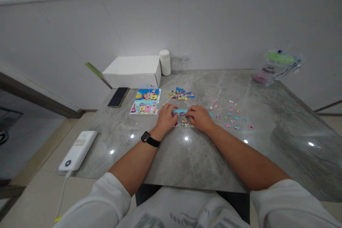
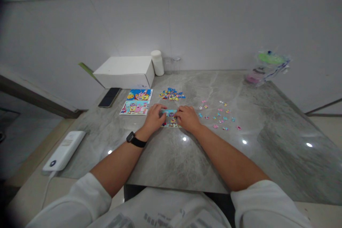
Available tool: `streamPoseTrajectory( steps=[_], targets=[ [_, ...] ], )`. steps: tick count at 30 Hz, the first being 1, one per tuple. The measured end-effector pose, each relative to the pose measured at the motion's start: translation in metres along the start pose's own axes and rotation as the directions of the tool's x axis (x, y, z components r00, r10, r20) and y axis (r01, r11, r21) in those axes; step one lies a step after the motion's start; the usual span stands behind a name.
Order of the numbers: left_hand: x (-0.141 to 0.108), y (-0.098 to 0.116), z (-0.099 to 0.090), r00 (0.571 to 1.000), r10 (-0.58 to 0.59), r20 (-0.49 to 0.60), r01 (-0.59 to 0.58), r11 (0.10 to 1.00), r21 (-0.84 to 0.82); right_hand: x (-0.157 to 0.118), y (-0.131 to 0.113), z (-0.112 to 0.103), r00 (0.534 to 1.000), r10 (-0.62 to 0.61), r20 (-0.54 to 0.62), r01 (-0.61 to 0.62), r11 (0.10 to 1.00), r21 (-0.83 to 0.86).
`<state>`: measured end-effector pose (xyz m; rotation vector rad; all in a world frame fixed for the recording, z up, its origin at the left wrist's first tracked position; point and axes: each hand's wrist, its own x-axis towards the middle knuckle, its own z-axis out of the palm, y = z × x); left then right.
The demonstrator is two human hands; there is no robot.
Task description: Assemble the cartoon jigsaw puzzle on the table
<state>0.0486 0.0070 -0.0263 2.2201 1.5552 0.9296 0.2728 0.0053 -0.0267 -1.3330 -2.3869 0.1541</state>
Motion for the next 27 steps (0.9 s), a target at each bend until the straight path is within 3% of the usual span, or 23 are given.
streamPoseTrajectory(
  steps=[9, 12, 16, 18, 21, 24, 27],
  targets=[
    [0.005, -0.015, -0.008, 1.000, 0.005, 0.011, -0.005, 1.000, 0.031, -0.002, 0.003, 0.001, 0.991, 0.024, -0.129, -0.014, 0.997, 0.078],
    [0.006, -0.019, -0.015, 1.000, -0.011, 0.001, 0.011, 0.999, -0.034, 0.001, 0.003, -0.017, 0.958, 0.078, -0.274, -0.041, 0.990, 0.138],
    [0.009, -0.016, -0.031, 0.996, -0.077, -0.049, 0.066, 0.981, -0.183, 0.003, 0.011, -0.060, 0.873, 0.151, -0.464, -0.075, 0.981, 0.177],
    [0.011, -0.011, -0.043, 0.994, -0.080, -0.077, 0.059, 0.968, -0.243, -0.003, 0.019, -0.078, 0.888, 0.164, -0.429, -0.103, 0.981, 0.162],
    [0.013, -0.004, -0.059, 0.993, -0.050, -0.105, 0.019, 0.961, -0.276, -0.019, 0.030, -0.085, 0.955, 0.126, -0.269, -0.099, 0.989, 0.112],
    [0.012, -0.002, -0.065, 0.997, 0.024, -0.075, -0.041, 0.970, -0.239, -0.038, 0.039, -0.070, 0.990, 0.038, -0.134, -0.030, 0.997, 0.067],
    [0.004, -0.011, -0.059, 0.991, 0.128, 0.028, -0.122, 0.982, -0.146, -0.051, 0.044, -0.051, 0.997, -0.018, -0.076, 0.021, 0.999, 0.035]
  ],
)
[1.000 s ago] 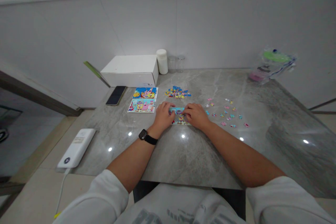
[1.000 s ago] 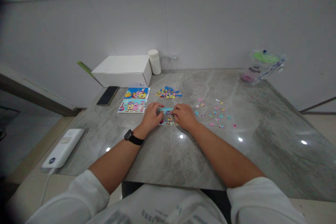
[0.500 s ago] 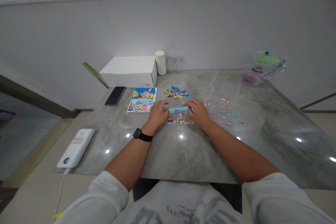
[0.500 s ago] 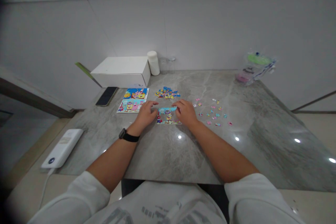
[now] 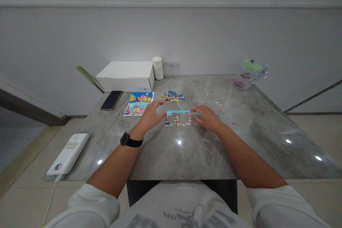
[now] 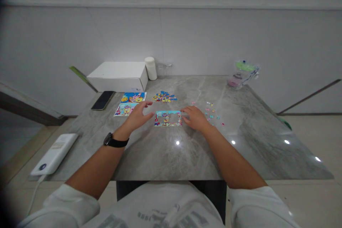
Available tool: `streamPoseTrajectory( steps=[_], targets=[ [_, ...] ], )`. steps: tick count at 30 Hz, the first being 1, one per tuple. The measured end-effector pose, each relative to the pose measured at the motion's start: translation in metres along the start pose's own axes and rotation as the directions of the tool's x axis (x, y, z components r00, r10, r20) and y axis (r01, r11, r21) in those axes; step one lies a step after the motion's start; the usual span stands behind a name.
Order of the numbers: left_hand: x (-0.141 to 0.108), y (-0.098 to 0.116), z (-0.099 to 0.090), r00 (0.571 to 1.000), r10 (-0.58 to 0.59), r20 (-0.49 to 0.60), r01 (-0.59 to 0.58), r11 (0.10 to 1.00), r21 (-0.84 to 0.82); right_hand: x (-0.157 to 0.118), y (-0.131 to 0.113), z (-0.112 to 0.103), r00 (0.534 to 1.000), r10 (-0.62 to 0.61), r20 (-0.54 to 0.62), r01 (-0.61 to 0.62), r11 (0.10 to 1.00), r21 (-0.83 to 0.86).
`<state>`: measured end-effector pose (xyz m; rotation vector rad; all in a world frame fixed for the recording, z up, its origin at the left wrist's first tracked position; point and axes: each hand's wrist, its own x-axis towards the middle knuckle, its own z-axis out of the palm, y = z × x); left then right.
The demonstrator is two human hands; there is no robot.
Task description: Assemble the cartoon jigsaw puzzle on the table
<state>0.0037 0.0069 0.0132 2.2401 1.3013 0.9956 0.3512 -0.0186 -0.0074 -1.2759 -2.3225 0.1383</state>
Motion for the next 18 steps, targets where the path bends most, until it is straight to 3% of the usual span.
streamPoseTrajectory(
  steps=[3, 8, 18],
  targets=[
    [-0.012, -0.016, 0.010, 0.994, 0.071, 0.089, -0.077, 0.995, 0.070, -0.007, 0.000, 0.011, 0.999, -0.034, 0.042, 0.034, 0.999, 0.001],
    [-0.019, -0.034, 0.019, 0.964, 0.129, 0.232, -0.151, 0.986, 0.078, -0.008, 0.000, 0.011, 0.995, -0.063, 0.072, 0.061, 0.998, 0.026],
    [-0.016, -0.028, 0.017, 0.941, 0.137, 0.309, -0.168, 0.983, 0.078, -0.006, 0.001, 0.016, 0.992, -0.029, 0.123, 0.026, 0.999, 0.022]
  ],
)
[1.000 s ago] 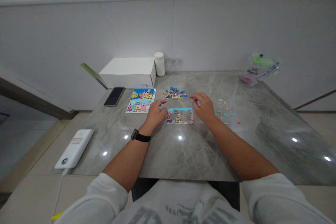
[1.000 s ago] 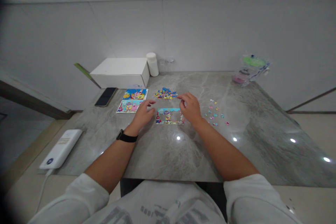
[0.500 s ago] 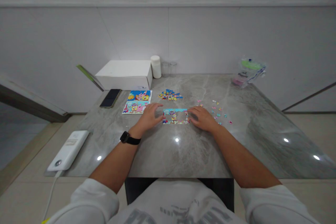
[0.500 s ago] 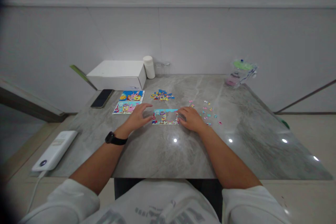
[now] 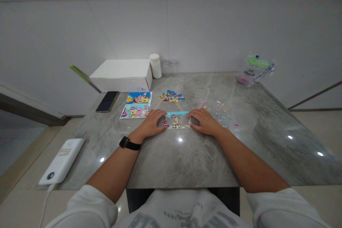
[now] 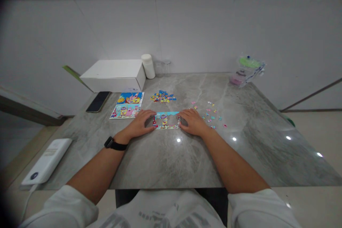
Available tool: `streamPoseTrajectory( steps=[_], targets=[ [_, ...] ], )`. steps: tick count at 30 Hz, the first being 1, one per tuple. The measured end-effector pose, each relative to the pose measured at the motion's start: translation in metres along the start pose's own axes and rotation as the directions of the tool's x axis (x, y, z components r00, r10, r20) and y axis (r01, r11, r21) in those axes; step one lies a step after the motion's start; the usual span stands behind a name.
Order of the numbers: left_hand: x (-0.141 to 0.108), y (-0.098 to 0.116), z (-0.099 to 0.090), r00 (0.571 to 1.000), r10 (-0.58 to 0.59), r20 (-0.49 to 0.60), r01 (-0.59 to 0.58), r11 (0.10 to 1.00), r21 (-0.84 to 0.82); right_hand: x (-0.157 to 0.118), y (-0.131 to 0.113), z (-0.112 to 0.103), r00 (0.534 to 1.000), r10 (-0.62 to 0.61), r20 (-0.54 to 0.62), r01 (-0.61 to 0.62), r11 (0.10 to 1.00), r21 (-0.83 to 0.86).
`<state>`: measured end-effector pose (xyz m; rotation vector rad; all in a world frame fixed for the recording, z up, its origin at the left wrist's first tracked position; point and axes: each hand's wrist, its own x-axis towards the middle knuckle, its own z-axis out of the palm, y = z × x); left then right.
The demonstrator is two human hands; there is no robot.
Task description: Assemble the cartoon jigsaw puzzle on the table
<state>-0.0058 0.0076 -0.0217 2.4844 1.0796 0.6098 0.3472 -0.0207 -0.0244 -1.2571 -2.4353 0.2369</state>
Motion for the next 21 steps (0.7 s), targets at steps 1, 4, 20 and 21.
streamPoseTrajectory(
  steps=[1, 4, 20, 21],
  targets=[
    [-0.001, 0.001, 0.000, 1.000, -0.006, 0.005, 0.006, 1.000, 0.002, -0.001, -0.001, 0.000, 1.000, 0.000, 0.001, 0.000, 1.000, 0.000],
    [-0.004, 0.004, -0.001, 1.000, -0.018, 0.022, 0.018, 1.000, 0.006, -0.003, -0.003, 0.000, 1.000, -0.014, 0.012, 0.014, 1.000, 0.000],
    [-0.001, 0.003, 0.000, 1.000, -0.010, -0.012, 0.010, 1.000, -0.025, -0.001, -0.014, -0.006, 0.999, -0.032, -0.009, 0.032, 0.999, 0.023],
    [-0.001, 0.004, 0.000, 1.000, -0.009, -0.029, 0.008, 1.000, -0.030, -0.001, -0.014, -0.006, 0.999, -0.032, -0.020, 0.033, 0.999, 0.028]
  ],
)
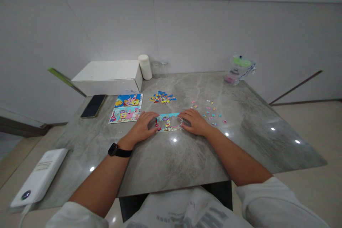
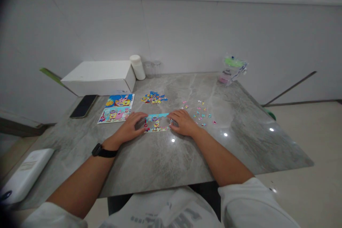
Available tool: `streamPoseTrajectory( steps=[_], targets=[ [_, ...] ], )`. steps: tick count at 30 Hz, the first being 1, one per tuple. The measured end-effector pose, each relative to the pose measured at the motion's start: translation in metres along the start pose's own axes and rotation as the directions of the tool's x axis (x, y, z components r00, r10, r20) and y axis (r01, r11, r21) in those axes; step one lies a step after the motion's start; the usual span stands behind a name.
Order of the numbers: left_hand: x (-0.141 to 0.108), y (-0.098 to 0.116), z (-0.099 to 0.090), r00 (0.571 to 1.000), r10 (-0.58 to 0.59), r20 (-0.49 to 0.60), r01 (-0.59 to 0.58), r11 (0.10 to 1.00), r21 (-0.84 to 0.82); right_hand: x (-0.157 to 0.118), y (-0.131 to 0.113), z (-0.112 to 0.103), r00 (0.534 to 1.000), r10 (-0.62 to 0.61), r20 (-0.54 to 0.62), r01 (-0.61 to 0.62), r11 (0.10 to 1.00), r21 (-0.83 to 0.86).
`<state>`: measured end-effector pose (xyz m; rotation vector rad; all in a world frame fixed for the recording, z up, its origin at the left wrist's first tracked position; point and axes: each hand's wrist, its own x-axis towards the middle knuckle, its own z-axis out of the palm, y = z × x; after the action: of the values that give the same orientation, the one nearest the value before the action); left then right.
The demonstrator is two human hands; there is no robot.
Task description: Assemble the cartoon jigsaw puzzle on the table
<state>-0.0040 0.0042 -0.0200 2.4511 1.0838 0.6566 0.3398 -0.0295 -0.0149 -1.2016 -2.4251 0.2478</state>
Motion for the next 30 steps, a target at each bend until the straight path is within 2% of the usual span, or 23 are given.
streamPoseTrajectory(
  steps=[6, 8, 10, 12, 15, 17, 19, 22, 25, 26, 28, 30],
  targets=[
    [0.002, 0.006, -0.004, 0.991, 0.036, -0.129, -0.039, 0.999, -0.027, -0.002, 0.003, 0.000, 0.989, 0.071, -0.129, -0.070, 0.997, 0.019],
    [0.002, 0.006, -0.005, 0.985, 0.033, -0.169, -0.038, 0.999, -0.029, -0.004, 0.003, -0.006, 0.969, 0.135, -0.209, -0.131, 0.991, 0.031],
    [0.001, 0.006, -0.006, 0.981, 0.025, -0.193, -0.032, 0.999, -0.033, -0.006, 0.006, -0.018, 0.925, 0.197, -0.325, -0.189, 0.980, 0.057],
    [0.000, 0.006, -0.006, 0.978, 0.009, -0.207, -0.019, 0.999, -0.044, -0.011, 0.011, -0.038, 0.842, 0.253, -0.477, -0.239, 0.967, 0.092],
    [0.000, 0.005, -0.006, 0.977, -0.019, -0.212, 0.008, 0.998, -0.055, -0.024, 0.028, -0.075, 0.621, 0.356, -0.698, -0.354, 0.922, 0.156],
    [0.001, 0.006, -0.006, 0.977, -0.019, -0.210, 0.008, 0.999, -0.054, -0.036, 0.044, -0.096, 0.491, 0.432, -0.756, -0.424, 0.877, 0.225],
    [0.001, 0.006, -0.005, 0.977, -0.006, -0.212, -0.005, 0.999, -0.051, -0.051, 0.060, -0.110, 0.432, 0.491, -0.756, -0.450, 0.844, 0.290],
    [0.001, 0.006, -0.004, 0.977, 0.014, -0.215, -0.025, 0.999, -0.046, -0.071, 0.080, -0.115, 0.391, 0.564, -0.728, -0.480, 0.799, 0.362],
    [0.001, 0.004, -0.003, 0.979, 0.005, -0.204, -0.014, 0.999, -0.041, -0.082, 0.094, -0.108, 0.329, 0.613, -0.718, -0.547, 0.743, 0.384],
    [0.001, 0.003, -0.003, 0.980, -0.005, -0.201, -0.003, 0.999, -0.041, -0.082, 0.098, -0.104, 0.323, 0.618, -0.716, -0.574, 0.730, 0.371],
    [0.001, 0.002, -0.002, 0.979, -0.027, -0.201, 0.018, 0.999, -0.046, -0.081, 0.103, -0.098, 0.351, 0.612, -0.709, -0.615, 0.722, 0.318],
    [0.001, 0.001, -0.003, 0.978, -0.043, -0.204, 0.032, 0.998, -0.054, -0.079, 0.108, -0.092, 0.408, 0.591, -0.696, -0.623, 0.737, 0.261]
  ],
)
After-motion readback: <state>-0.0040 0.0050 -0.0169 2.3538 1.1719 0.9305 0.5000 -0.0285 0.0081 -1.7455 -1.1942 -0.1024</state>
